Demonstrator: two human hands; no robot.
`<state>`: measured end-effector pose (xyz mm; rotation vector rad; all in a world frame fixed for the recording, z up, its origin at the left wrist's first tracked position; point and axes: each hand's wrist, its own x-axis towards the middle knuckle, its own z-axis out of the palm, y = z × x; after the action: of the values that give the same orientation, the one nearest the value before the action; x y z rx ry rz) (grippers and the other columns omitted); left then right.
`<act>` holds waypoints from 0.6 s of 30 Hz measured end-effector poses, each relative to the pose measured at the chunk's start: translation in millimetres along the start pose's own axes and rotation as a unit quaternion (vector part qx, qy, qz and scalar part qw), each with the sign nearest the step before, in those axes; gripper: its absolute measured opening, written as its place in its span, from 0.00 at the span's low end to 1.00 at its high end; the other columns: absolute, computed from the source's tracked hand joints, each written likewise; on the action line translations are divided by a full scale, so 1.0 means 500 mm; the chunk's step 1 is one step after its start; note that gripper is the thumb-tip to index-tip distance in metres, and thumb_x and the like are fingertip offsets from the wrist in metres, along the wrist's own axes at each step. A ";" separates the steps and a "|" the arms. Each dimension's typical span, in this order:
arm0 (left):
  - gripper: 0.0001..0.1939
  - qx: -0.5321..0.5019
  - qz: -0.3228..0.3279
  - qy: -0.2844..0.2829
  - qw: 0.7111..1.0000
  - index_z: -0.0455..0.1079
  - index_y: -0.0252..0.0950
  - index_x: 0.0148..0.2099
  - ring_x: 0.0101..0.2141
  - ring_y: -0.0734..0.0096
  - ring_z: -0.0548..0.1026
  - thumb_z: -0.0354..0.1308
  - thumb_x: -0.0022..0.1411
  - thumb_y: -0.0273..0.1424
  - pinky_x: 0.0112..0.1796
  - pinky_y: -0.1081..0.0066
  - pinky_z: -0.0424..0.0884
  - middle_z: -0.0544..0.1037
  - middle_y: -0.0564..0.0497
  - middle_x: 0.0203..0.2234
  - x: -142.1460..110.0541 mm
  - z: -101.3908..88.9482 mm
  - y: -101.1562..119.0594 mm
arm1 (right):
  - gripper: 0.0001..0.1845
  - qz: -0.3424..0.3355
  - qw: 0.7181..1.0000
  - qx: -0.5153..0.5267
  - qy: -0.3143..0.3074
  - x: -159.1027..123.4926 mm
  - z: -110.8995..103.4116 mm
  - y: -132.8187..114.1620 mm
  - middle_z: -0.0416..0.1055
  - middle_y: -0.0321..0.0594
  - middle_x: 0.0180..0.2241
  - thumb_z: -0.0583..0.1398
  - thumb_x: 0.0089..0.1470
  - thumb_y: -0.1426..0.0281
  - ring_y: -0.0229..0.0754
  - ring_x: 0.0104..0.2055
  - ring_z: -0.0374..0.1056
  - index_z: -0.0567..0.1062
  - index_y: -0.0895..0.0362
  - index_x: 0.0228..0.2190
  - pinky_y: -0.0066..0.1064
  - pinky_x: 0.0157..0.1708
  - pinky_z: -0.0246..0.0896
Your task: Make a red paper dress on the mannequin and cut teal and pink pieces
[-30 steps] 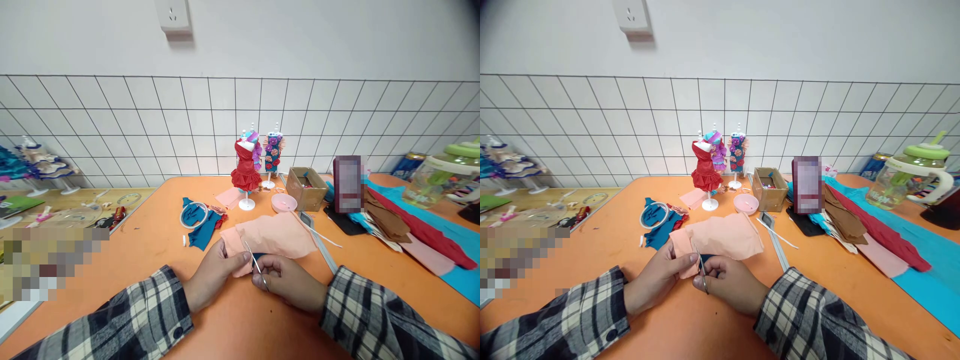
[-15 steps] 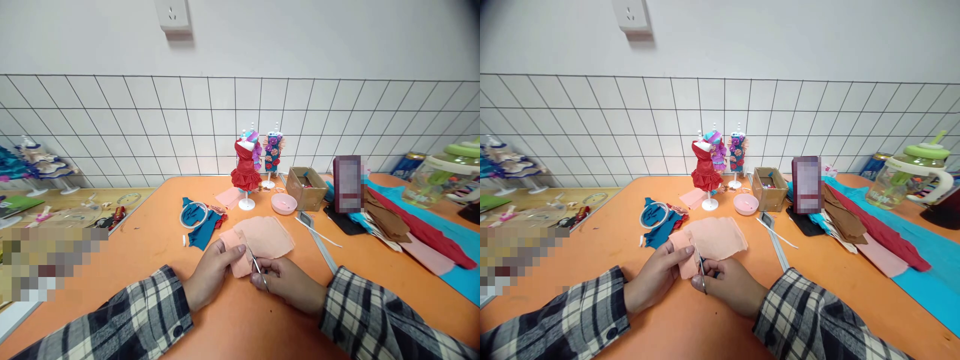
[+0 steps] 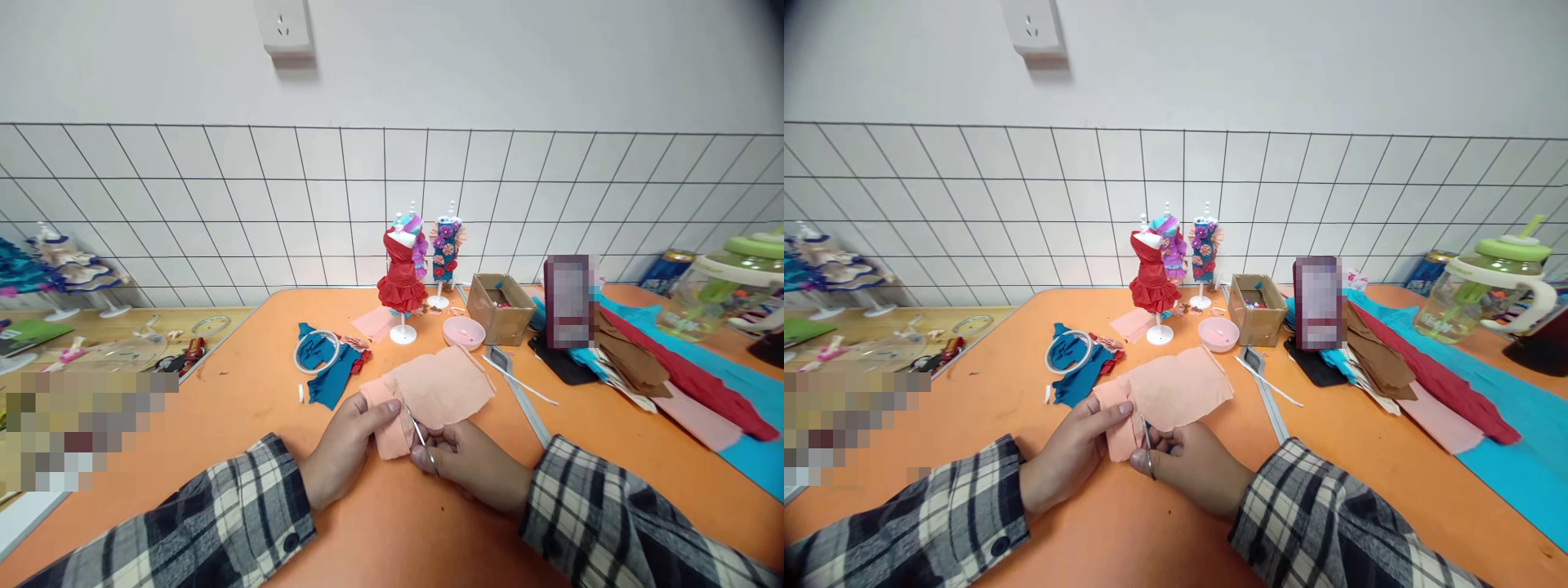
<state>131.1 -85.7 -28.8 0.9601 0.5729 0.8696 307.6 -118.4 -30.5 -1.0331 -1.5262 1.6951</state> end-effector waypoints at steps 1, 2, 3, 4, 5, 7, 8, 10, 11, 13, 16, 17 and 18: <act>0.17 0.003 -0.001 -0.001 1.000 0.73 0.30 0.52 0.34 0.60 0.80 0.60 0.62 0.33 0.40 0.65 0.72 0.82 0.40 0.37 0.001 -0.001 -0.001 | 0.18 -0.008 1.000 0.002 -0.002 0.001 0.000 0.003 0.59 0.32 0.27 0.63 0.49 0.57 0.34 0.29 0.52 0.66 0.58 0.29 0.27 0.31 0.51; 0.17 0.004 0.000 -0.001 1.000 0.73 0.30 0.52 0.34 0.60 0.80 0.60 0.62 0.33 0.40 0.65 0.72 0.82 0.40 0.37 0.001 -0.001 -0.001 | 0.18 -0.014 1.000 0.004 -0.001 0.002 0.000 0.005 0.59 0.32 0.27 0.64 0.49 0.57 0.34 0.29 0.53 0.66 0.57 0.29 0.27 0.31 0.51; 0.17 0.004 0.001 0.002 1.000 0.72 0.31 0.52 0.34 0.60 0.79 0.60 0.62 0.32 0.40 0.65 0.72 0.82 0.40 0.37 0.002 -0.002 -0.001 | 0.17 -0.019 1.000 0.007 0.002 0.003 0.000 0.008 0.60 0.32 0.27 0.65 0.48 0.58 0.34 0.30 0.53 0.66 0.57 0.29 0.27 0.31 0.51; 0.18 0.003 0.003 0.004 1.000 0.72 0.31 0.53 0.33 0.60 0.79 0.60 0.62 0.32 0.39 0.65 0.72 0.82 0.40 0.37 0.003 -0.002 -0.002 | 0.17 -0.023 1.000 0.011 0.008 0.004 0.000 0.009 0.60 0.32 0.28 0.65 0.46 0.60 0.34 0.30 0.54 0.66 0.57 0.29 0.27 0.31 0.51; 0.18 0.001 0.004 0.004 1.000 0.72 0.31 0.53 0.33 0.61 0.79 0.60 0.62 0.32 0.39 0.65 0.72 0.82 0.41 0.37 0.003 -0.002 -0.002 | 0.18 -0.027 0.999 0.015 0.014 0.005 0.001 0.008 0.60 0.31 0.28 0.66 0.45 0.60 0.34 0.30 0.54 0.66 0.57 0.30 0.27 0.31 0.52; 0.17 0.000 0.003 0.002 1.000 0.72 0.31 0.53 0.33 0.61 0.79 0.59 0.63 0.33 0.39 0.65 0.72 0.82 0.41 0.37 0.003 -0.001 -0.003 | 0.18 -0.026 0.999 0.016 0.027 0.004 0.003 0.003 0.61 0.31 0.28 0.67 0.43 0.61 0.34 0.29 0.55 0.66 0.56 0.31 0.27 0.31 0.53; 0.17 0.001 0.002 0.001 1.000 0.72 0.31 0.52 0.33 0.61 0.79 0.59 0.63 0.33 0.39 0.65 0.72 0.82 0.41 0.37 0.003 0.000 -0.003 | 0.18 -0.020 0.999 0.009 0.029 0.003 0.004 -0.002 0.61 0.31 0.28 0.67 0.43 0.60 0.34 0.29 0.55 0.67 0.56 0.31 0.27 0.31 0.53; 0.16 0.004 -0.004 -0.001 1.000 0.73 0.30 0.50 0.33 0.61 0.79 0.59 0.63 0.33 0.39 0.66 0.72 0.81 0.40 0.36 0.002 0.001 -0.003 | 0.18 -0.005 1.000 -0.011 0.025 0.000 0.005 -0.010 0.62 0.32 0.28 0.66 0.44 0.58 0.35 0.29 0.56 0.67 0.56 0.30 0.27 0.31 0.54; 0.15 0.006 -0.006 -0.002 1.000 0.74 0.30 0.49 0.34 0.61 0.79 0.60 0.62 0.33 0.39 0.66 0.72 0.81 0.40 0.36 0.001 0.001 -0.002 | 0.18 -0.004 1.000 -0.019 0.021 -0.001 0.005 -0.012 0.62 0.33 0.29 0.66 0.45 0.57 0.35 0.29 0.56 0.67 0.56 0.29 0.27 0.32 0.55; 0.13 0.011 -0.004 -0.001 1.000 0.74 0.29 0.47 0.35 0.61 0.79 0.60 0.62 0.32 0.40 0.66 0.72 0.81 0.40 0.36 0.000 0.001 -0.002 | 0.18 -0.021 0.999 -0.027 0.014 -0.001 0.004 -0.011 0.63 0.33 0.29 0.65 0.47 0.56 0.36 0.31 0.56 0.68 0.56 0.29 0.28 0.33 0.56; 0.11 0.014 0.002 0.002 1.000 0.75 0.30 0.43 0.35 0.61 0.79 0.59 0.63 0.32 0.41 0.65 0.72 0.81 0.40 0.36 0.001 0.000 -0.001 | 0.17 -0.057 0.998 -0.019 0.010 0.004 0.001 0.001 0.64 0.33 0.29 0.66 0.47 0.57 0.37 0.32 0.58 0.70 0.56 0.33 0.30 0.37 0.58; 0.10 0.014 0.002 0.003 1.000 0.74 0.30 0.43 0.35 0.62 0.79 0.59 0.63 0.32 0.42 0.65 0.72 0.81 0.40 0.36 0.001 0.000 -0.001 | 0.17 -0.062 0.998 -0.018 0.010 0.006 0.000 0.005 0.64 0.33 0.29 0.66 0.48 0.58 0.37 0.32 0.58 0.71 0.55 0.34 0.30 0.38 0.58; 0.10 0.013 0.002 0.003 1.000 0.74 0.30 0.43 0.35 0.62 0.79 0.58 0.63 0.31 0.42 0.65 0.72 0.81 0.40 0.36 0.001 0.001 -0.001 | 0.17 -0.061 0.998 -0.018 0.011 0.007 0.000 0.008 0.64 0.33 0.29 0.66 0.48 0.58 0.37 0.32 0.58 0.71 0.55 0.35 0.30 0.37 0.58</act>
<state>131.8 -85.6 -29.0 0.9832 0.5883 0.8714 306.1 -115.9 -35.2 -0.9537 -1.5775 1.5745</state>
